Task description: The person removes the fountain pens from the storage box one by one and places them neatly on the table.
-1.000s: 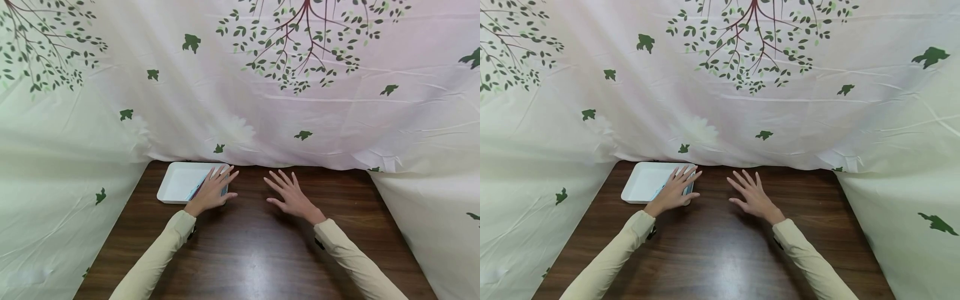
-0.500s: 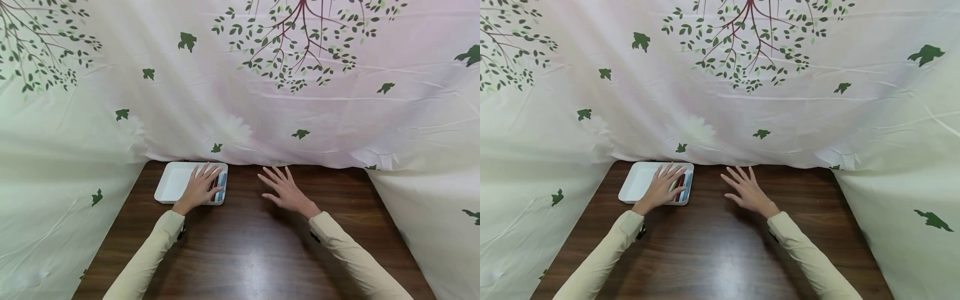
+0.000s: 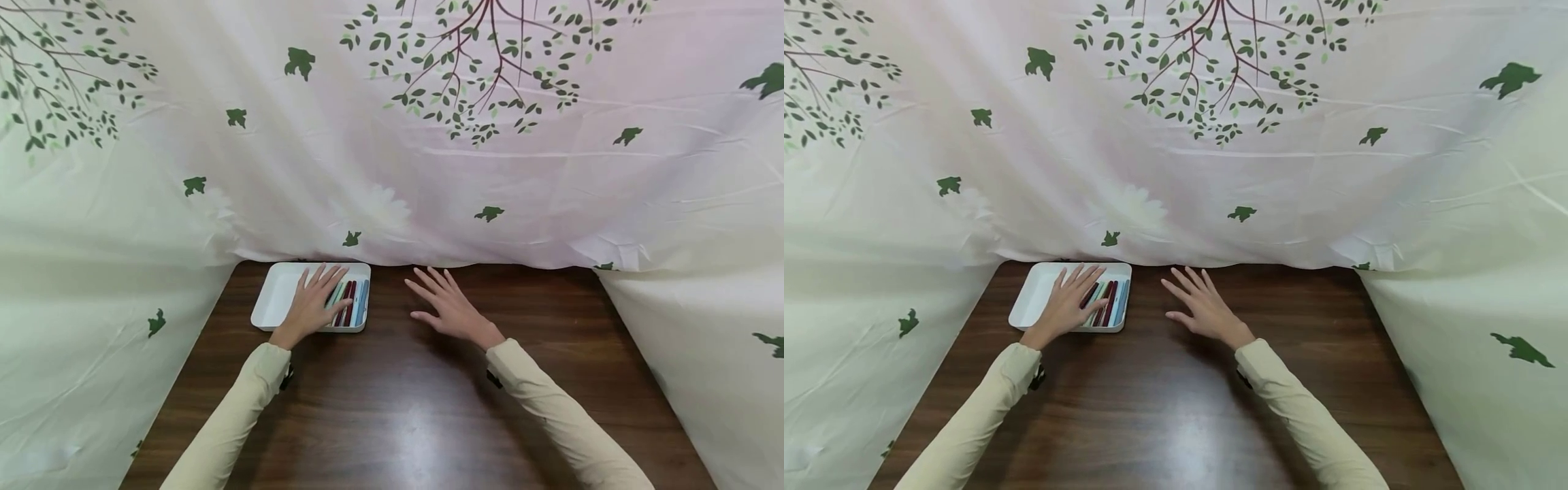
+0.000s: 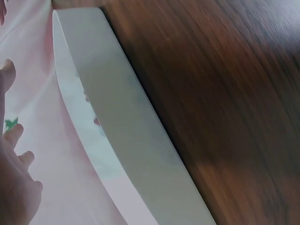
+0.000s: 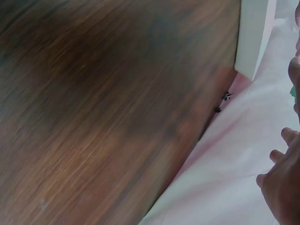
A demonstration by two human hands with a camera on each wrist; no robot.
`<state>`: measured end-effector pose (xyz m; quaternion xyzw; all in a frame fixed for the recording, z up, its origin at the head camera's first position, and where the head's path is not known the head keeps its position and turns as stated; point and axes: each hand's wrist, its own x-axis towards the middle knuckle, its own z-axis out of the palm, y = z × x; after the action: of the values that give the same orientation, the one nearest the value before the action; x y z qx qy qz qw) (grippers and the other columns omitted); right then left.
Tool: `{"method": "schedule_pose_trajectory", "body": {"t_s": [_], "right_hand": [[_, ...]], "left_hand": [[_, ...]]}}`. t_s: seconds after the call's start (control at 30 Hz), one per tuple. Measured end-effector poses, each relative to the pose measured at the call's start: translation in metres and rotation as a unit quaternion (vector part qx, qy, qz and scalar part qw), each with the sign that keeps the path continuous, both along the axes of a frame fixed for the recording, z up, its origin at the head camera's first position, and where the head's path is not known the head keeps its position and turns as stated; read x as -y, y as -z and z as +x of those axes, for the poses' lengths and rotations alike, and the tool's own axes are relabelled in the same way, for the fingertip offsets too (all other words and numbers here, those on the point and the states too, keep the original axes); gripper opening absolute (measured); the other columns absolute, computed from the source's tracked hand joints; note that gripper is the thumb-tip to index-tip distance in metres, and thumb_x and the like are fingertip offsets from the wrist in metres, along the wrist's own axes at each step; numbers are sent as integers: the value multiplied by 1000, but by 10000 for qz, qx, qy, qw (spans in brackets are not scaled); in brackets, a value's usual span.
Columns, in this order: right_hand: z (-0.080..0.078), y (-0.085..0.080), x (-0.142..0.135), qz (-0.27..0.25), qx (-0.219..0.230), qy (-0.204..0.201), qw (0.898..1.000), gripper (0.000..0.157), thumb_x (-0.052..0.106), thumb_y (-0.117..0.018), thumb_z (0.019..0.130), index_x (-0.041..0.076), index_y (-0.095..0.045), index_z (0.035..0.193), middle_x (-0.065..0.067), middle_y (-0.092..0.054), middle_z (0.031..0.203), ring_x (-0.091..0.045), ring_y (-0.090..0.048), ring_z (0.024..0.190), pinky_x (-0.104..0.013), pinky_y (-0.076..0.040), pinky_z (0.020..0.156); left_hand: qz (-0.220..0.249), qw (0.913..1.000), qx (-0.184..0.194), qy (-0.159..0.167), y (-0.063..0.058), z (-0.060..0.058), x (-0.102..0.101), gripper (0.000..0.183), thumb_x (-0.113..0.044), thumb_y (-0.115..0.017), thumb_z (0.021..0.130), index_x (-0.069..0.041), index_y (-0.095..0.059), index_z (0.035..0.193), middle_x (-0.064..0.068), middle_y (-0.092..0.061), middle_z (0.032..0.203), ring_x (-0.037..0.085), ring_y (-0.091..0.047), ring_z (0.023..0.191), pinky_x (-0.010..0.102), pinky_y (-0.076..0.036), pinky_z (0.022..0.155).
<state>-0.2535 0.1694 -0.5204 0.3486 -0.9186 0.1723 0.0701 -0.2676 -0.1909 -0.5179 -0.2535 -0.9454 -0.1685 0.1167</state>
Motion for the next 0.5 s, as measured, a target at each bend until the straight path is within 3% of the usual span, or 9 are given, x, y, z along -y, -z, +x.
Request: {"method": "schedule_pose_trajectory", "body": {"t_s": [0.13,0.5], "right_hand": [[-1,-2,8,-81,-19,-133,9999,76,42,-67,103,16,-33,166,-14,-20,174,-38,-12,161,-63,-11,128],[-2,7,28,-93,-42,-160,9998,75,44,-66,103,18,-33,166,-8,-16,176,-33,-10,162,-57,-14,129]], "left_hand": [[-53,9999,-42,-118,1,0,10,75,-43,-69,100,-20,-37,164,13,-39,167,45,-24,156,73,-9,122],[-237,9987,-140,-427,4,4,26,75,-45,-69,100,-21,-37,164,16,-40,166,51,-28,153,75,-14,120]]}}
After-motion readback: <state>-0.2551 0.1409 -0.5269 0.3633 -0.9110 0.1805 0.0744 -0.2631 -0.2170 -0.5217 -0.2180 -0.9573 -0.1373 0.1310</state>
